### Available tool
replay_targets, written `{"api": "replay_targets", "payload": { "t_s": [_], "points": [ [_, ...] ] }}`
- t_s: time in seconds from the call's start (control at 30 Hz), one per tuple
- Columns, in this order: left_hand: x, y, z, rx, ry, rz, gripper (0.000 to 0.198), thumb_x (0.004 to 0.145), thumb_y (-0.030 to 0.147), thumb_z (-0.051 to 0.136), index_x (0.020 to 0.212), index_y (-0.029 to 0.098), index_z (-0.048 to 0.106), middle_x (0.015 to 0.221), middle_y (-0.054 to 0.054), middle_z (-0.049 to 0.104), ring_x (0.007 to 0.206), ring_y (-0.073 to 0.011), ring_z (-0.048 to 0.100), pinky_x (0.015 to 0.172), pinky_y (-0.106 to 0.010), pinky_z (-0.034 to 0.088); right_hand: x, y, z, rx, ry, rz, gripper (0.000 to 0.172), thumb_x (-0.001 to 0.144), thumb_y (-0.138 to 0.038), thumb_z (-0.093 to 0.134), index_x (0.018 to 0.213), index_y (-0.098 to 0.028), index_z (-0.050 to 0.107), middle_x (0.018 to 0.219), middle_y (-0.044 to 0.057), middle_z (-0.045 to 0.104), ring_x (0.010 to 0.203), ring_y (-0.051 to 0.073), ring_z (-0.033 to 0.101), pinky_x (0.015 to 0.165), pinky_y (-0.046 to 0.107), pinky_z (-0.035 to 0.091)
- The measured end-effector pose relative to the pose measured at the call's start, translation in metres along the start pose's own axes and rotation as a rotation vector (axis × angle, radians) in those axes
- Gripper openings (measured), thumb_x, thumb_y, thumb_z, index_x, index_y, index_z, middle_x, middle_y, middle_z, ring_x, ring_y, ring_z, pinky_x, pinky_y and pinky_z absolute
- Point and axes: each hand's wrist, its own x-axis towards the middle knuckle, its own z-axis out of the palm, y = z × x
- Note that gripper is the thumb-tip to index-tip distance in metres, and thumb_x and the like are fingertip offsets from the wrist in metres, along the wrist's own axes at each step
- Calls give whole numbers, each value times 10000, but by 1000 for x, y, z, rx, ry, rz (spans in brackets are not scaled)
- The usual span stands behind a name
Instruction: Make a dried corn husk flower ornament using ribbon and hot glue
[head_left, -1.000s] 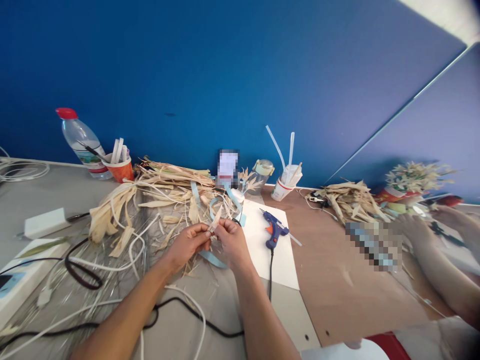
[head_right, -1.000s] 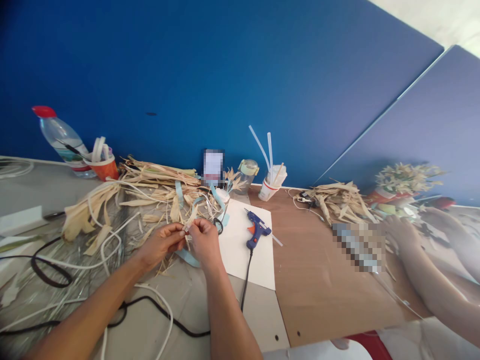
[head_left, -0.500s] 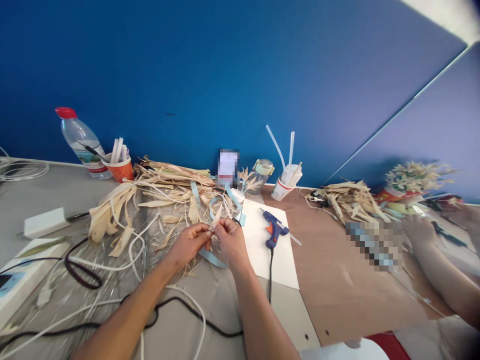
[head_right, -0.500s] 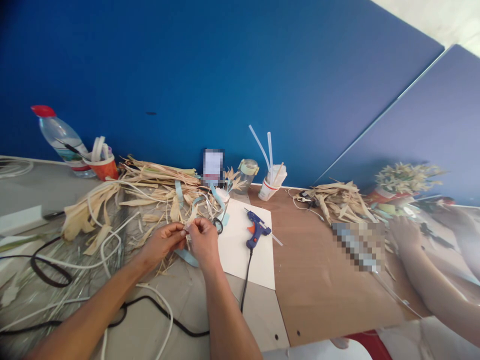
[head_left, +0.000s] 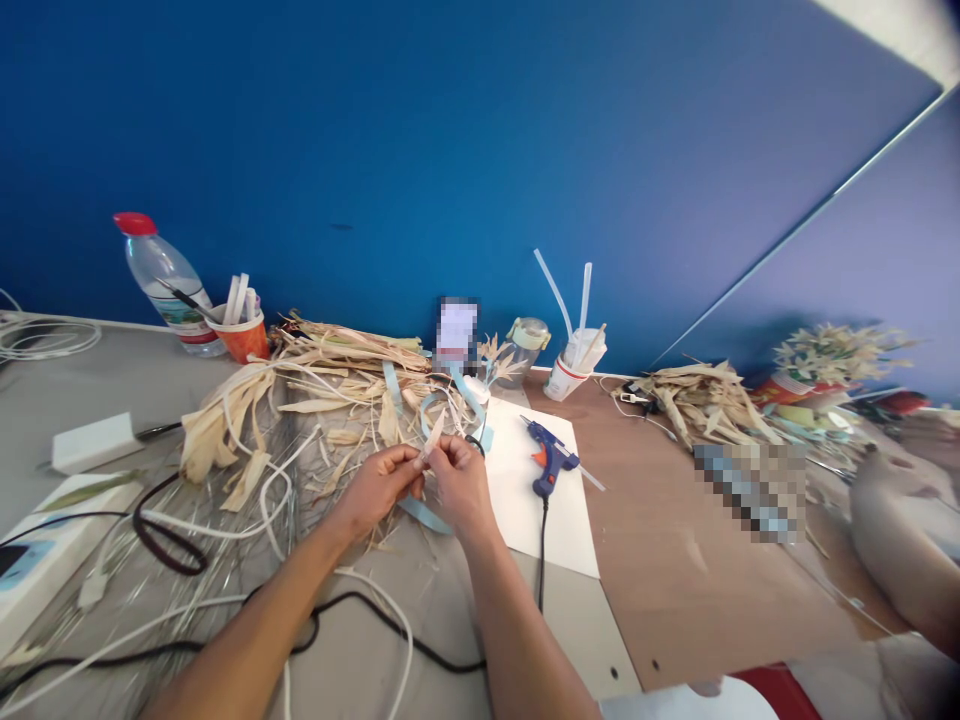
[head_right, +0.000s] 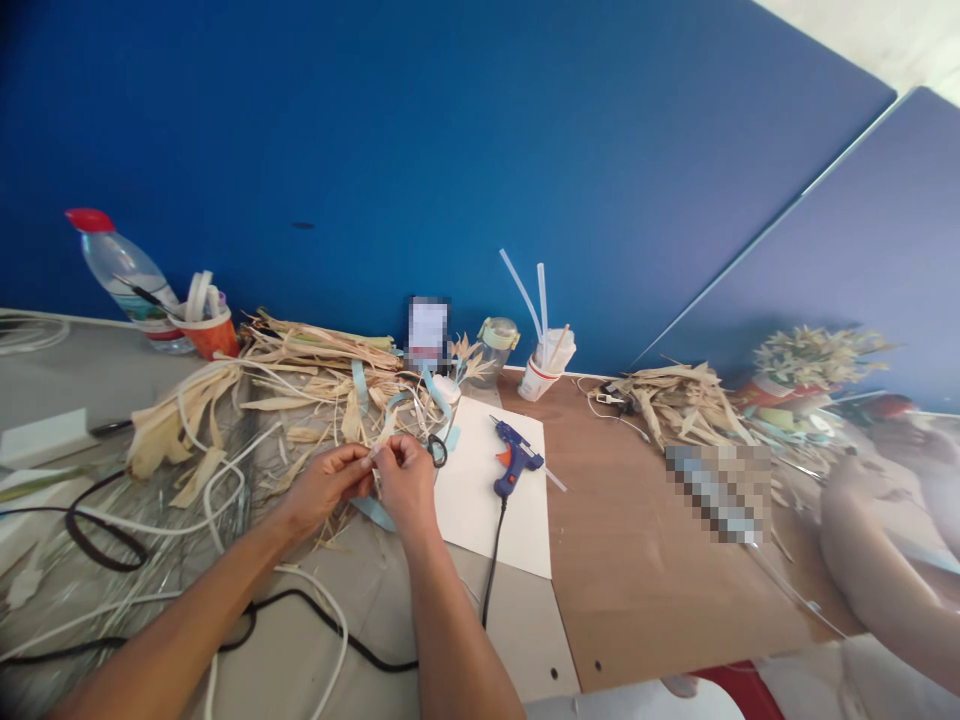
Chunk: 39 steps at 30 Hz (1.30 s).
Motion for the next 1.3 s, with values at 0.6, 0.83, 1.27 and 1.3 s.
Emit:
{"api": "replay_targets", "payload": {
  "t_s": [0.6, 0.83, 1.27, 1.3],
  "points": [
    [0, 13, 2, 76, 200, 62, 264, 761, 364, 605, 580, 182, 542, 467, 55, 467, 479, -95, 390, 521, -226, 307, -1, -11, -3, 167, 83, 0, 200, 731, -364, 592, 674, -173, 575, 550, -47, 471, 521, 97, 374, 527, 236, 310],
    [4, 8, -11, -34, 276, 109, 255, 768, 395, 623, 653, 172, 578, 541, 51, 488, 537, -93, 413, 546, -211, 320, 0, -18, -10, 157, 154, -34, 225, 738, -386, 590, 654, -179, 560, 536, -54, 426, 517, 100, 346, 525, 238, 297],
    [11, 10, -22, -274, 336, 151, 295, 623, 421, 738, 655, 175, 577, 531, 55, 512, 460, -71, 338, 446, -207, 258, 9, -45, -64, -99, 158, -121, 193, 710, -331, 574, 770, -153, 619, 619, -30, 511, 556, 104, 411, 533, 225, 332],
    [12, 10, -23, -285, 333, 149, 297, 615, 416, 746, 659, 173, 581, 528, 54, 509, 462, -71, 346, 439, -204, 253, 11, -44, -69, -148, 164, -122, 195, 714, -335, 565, 764, -154, 619, 623, -27, 519, 561, 108, 422, 539, 229, 342]
  ]
}}
